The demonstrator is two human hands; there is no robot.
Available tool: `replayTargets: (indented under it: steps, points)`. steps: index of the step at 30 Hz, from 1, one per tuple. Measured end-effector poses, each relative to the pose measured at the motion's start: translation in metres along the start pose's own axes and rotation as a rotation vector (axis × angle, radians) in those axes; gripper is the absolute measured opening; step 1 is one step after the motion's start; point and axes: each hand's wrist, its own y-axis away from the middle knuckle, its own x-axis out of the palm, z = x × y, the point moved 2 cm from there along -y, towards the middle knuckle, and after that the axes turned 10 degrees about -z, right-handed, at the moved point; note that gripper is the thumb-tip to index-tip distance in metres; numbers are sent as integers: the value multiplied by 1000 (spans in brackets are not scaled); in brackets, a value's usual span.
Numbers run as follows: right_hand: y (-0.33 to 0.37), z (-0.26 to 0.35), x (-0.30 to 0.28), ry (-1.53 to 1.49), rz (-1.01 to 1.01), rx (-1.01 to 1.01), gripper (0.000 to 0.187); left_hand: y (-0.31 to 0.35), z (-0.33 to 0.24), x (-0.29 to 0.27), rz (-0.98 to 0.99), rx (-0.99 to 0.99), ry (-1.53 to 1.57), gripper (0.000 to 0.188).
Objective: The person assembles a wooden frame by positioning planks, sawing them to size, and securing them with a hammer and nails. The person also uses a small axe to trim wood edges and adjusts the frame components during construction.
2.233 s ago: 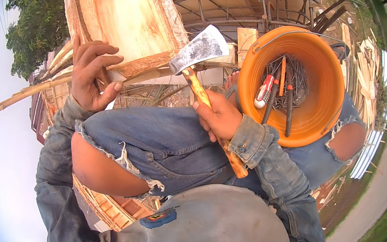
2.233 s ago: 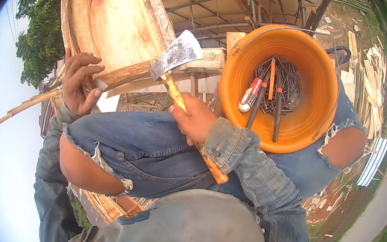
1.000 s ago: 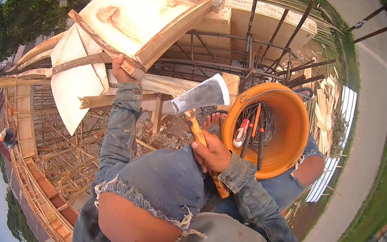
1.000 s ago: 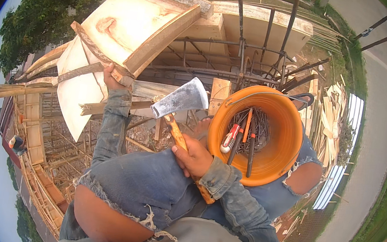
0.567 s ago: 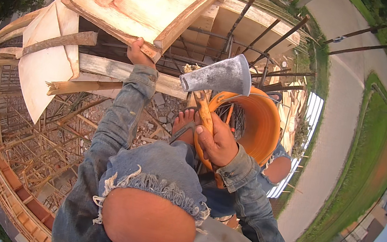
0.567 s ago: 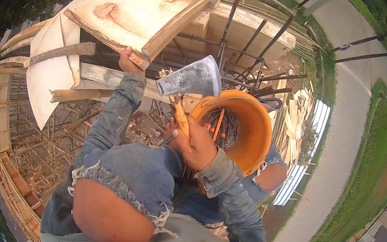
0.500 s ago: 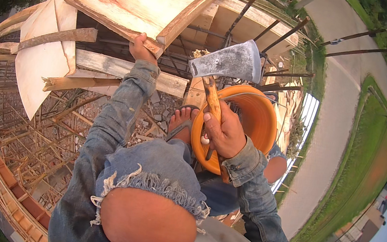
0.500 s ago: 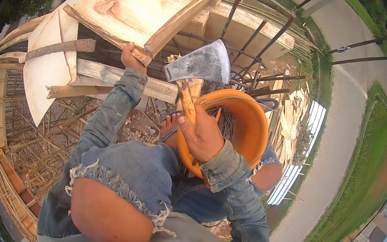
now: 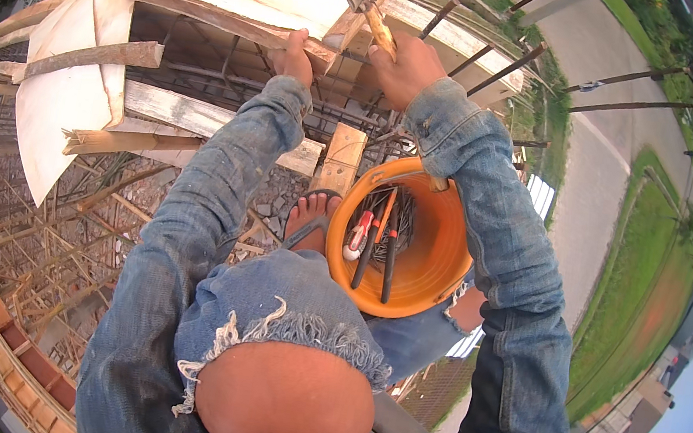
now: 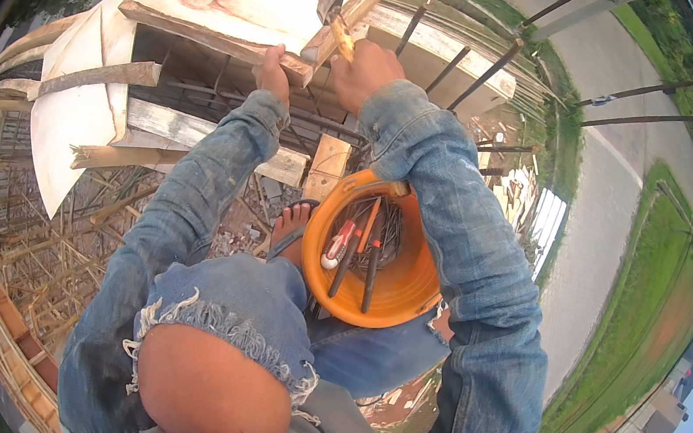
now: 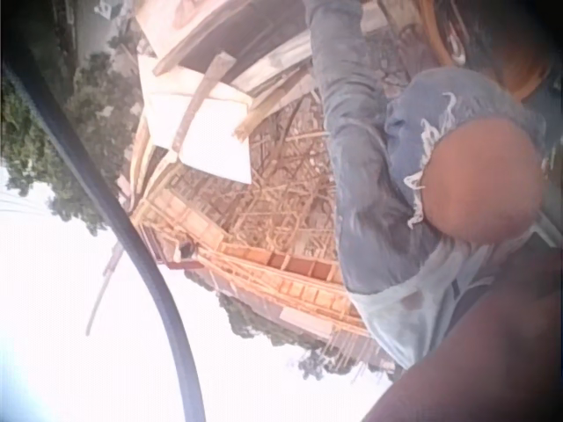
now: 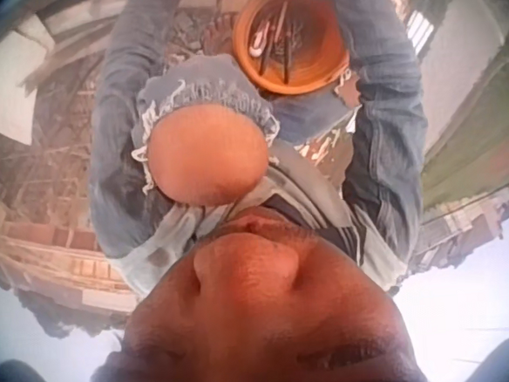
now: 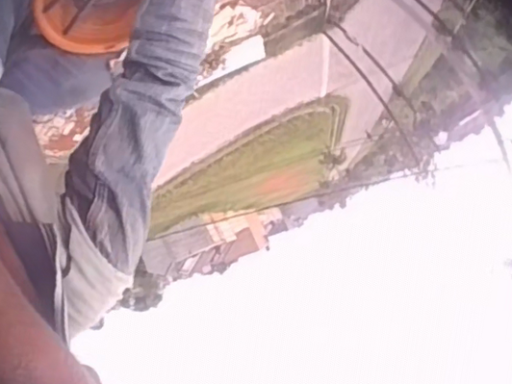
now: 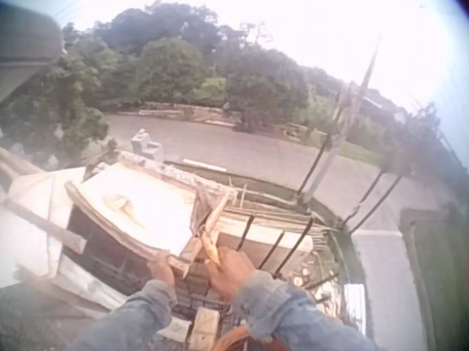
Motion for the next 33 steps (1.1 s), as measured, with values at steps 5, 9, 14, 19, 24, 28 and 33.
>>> replayTargets:
  steps: [5,9,14,19,24,28,33]
  points:
    - [-12,-21,-2,-35,-46,113,38,30,-23,4,268,-185,-63,68]
    - [-22,-20,13,-41,67,244,40,27,-23,-3,270,-138,-70,87]
    - [-22,-32,32,36,68,154,37,42,-47,-14,-79,915,-575,87]
    - [-23,-36,30,-3,43,151,36,59,-71,10,334,1328,-974,47]
    - [-24,-37,28,16,64,114,37,55,-62,12,279,1306,-1039,39]
    - [-23,-25,22,-13,-8,185,37,56,-63,10,245,1341,-1019,37]
    - [-34,-41,30,33,119,164,37,60,-63,13,292,1305,-1167,39]
